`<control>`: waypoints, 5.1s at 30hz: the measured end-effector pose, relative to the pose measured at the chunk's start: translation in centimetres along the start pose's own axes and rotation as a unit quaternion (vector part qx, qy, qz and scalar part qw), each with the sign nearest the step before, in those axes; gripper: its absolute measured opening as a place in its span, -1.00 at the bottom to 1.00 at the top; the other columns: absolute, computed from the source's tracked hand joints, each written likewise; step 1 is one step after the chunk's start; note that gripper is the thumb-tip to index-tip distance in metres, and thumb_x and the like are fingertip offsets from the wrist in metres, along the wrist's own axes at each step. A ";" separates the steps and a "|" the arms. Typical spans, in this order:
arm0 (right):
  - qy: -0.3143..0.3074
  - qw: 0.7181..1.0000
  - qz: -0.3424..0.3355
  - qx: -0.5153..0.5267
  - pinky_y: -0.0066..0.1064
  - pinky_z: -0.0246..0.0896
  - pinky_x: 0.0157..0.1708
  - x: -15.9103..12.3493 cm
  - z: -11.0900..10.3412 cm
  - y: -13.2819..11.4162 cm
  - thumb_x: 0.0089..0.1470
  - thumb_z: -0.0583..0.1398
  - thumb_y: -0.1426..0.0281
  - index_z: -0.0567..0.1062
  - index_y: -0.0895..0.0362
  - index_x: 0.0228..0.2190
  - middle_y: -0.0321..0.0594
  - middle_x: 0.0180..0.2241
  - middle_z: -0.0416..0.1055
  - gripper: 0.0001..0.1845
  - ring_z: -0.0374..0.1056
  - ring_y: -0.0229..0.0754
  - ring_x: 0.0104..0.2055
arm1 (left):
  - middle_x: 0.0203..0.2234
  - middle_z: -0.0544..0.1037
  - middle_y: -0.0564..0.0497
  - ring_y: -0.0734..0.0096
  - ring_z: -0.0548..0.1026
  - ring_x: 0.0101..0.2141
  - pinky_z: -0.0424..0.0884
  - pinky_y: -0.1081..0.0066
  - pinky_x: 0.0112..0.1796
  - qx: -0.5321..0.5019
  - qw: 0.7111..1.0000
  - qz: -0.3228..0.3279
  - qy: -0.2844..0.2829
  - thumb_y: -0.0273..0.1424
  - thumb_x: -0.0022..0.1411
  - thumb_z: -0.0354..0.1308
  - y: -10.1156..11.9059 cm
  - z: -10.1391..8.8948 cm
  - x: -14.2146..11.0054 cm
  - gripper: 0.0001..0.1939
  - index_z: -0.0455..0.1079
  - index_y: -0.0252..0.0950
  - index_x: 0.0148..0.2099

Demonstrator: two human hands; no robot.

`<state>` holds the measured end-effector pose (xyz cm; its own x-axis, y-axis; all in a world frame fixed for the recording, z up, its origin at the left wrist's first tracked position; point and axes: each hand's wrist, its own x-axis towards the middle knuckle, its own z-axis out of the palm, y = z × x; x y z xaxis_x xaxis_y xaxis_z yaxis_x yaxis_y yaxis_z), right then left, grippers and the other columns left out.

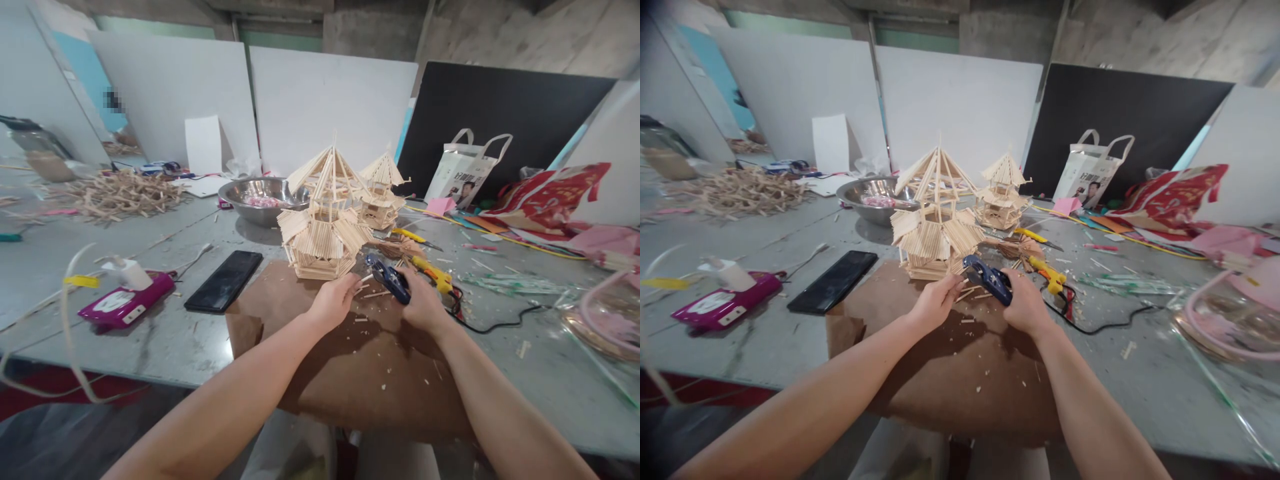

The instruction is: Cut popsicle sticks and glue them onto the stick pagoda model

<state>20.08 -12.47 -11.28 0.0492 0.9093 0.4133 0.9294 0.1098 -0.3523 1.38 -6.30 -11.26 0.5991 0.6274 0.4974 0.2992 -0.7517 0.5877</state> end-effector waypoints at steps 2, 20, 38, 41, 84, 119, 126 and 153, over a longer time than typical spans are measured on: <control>-0.006 1.000 0.005 -0.008 -0.35 0.08 -0.26 0.0 0.0 0.0 -0.34 0.10 0.44 0.21 0.17 -0.16 -0.11 -0.24 0.32 -0.45 0.24 -0.08 -0.21 | -0.62 0.30 0.05 0.53 0.26 -0.56 0.21 0.52 -0.46 -0.002 1.000 0.001 0.005 -0.33 0.15 -0.23 0.0 0.0 0.0 -0.72 0.26 -0.32 -0.35; -0.017 0.997 0.055 -0.052 -0.45 0.03 -0.49 -0.1 -0.3 -1.5 -0.30 0.04 0.40 0.33 0.10 -0.41 -0.22 -0.50 0.38 -0.73 0.29 -0.13 -0.43 | -0.59 0.37 0.02 0.51 0.31 -0.54 0.20 0.53 -0.45 0.013 1.000 -0.017 0.021 -0.32 0.17 -0.23 -0.2 -0.2 0.2 -0.70 0.27 -0.33 -0.27; 0.030 0.996 0.066 -0.050 -0.35 0.12 -0.29 0.5 0.2 1.3 -0.26 0.05 0.37 0.23 0.20 -0.17 -0.08 -0.25 0.32 -0.50 0.25 -0.08 -0.24 | -0.57 0.41 0.02 0.53 0.32 -0.54 0.20 0.55 -0.48 0.063 0.995 -0.039 0.063 -0.31 0.14 -0.16 -0.4 -0.1 0.3 -0.73 0.32 -0.33 -0.32; 0.003 0.997 0.056 -0.049 -0.33 0.13 -0.29 0.4 0.3 0.8 -0.31 0.07 0.42 0.21 0.18 -0.13 -0.08 -0.21 0.31 -0.43 0.24 -0.05 -0.20 | -0.56 0.42 0.02 0.52 0.33 -0.53 0.21 0.54 -0.46 0.052 0.996 -0.037 0.066 -0.31 0.14 -0.15 -0.4 -0.1 0.4 -0.73 0.32 -0.33 -0.32; -0.047 0.996 0.052 -0.063 -0.36 0.10 -0.34 0.2 -0.3 -0.6 -0.34 0.09 0.43 0.26 0.11 -0.19 -0.16 -0.26 0.36 -0.48 0.28 -0.05 -0.26 | -0.51 0.43 0.01 0.51 0.36 -0.47 0.24 0.53 -0.40 0.033 0.998 -0.013 0.056 -0.34 0.12 -0.12 -0.6 -0.1 0.4 -0.76 0.32 -0.32 -0.31; -0.002 0.985 0.125 -0.117 -0.42 0.07 -0.48 0.3 0.3 -0.3 -0.20 0.02 0.29 0.36 0.12 -0.40 -0.20 -0.52 0.38 -0.73 0.30 -0.11 -0.41 | -0.62 0.38 0.07 0.57 0.28 -0.59 0.18 0.57 -0.51 0.029 0.997 -0.054 0.056 -0.29 0.11 -0.12 -0.7 -0.3 0.5 -0.73 0.34 -0.31 -0.31; -0.007 0.976 0.168 -0.138 -0.37 0.10 -0.44 0.8 0.2 1.5 -0.19 0.04 0.26 0.26 0.14 -0.16 -0.12 -0.35 0.38 -0.52 0.31 -0.07 -0.34 | -0.73 0.30 0.12 0.60 0.24 -0.64 0.16 0.57 -0.56 -0.059 0.991 -0.088 0.078 -0.22 0.08 -0.09 -0.1 -0.8 0.4 -0.69 0.31 -0.34 -0.49; -0.094 0.976 0.148 -0.125 -0.37 0.08 -0.39 1.0 0.8 1.1 -0.23 0.07 0.30 0.27 0.09 -0.20 -0.16 -0.29 0.37 -0.56 0.30 -0.09 -0.29 | -0.76 0.35 0.10 0.74 0.10 -0.83 -0.05 0.60 -0.79 -0.456 0.813 -0.299 0.204 -0.35 -0.12 0.16 1.9 -9.1 8.0 -0.84 0.31 -0.36 -0.55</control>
<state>20.84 -11.11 -11.88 0.2833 0.9466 0.1538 0.9461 -0.2496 -0.2064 -0.02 -0.90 -0.32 0.1981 0.9801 0.0100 -0.3404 0.0592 0.9384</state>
